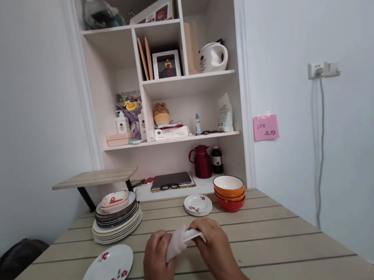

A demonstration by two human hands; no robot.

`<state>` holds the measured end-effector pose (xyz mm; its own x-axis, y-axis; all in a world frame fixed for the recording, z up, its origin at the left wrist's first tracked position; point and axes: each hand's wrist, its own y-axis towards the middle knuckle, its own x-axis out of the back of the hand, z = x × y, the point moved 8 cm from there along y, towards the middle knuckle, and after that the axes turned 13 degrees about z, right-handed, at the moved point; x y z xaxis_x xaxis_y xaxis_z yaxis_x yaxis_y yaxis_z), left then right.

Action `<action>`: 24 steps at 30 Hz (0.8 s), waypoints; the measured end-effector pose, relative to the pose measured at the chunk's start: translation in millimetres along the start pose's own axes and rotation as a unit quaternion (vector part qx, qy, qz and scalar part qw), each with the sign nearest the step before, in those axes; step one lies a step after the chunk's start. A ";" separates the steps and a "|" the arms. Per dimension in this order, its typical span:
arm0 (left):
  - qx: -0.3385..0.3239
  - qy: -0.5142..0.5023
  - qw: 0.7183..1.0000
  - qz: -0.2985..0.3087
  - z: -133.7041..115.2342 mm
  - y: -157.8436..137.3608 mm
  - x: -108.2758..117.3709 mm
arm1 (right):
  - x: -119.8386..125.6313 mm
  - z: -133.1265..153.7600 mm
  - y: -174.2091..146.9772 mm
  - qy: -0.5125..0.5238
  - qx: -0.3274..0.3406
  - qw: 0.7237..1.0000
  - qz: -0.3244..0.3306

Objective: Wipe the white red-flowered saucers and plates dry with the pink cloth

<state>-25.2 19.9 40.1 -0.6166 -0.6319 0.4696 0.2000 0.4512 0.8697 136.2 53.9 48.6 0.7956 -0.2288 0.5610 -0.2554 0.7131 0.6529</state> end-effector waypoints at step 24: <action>0.034 -0.207 0.973 0.098 13.5 -3.3 -14.6 | -9.9 -2.2 -3.5 0.051 -0.024 0.998 0.018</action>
<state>-27.1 36.2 28.3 -0.8281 -0.2274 0.5123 0.3031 0.5871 0.7506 130.4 55.2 39.6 0.8389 -0.1348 0.5273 -0.2606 0.7511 0.6065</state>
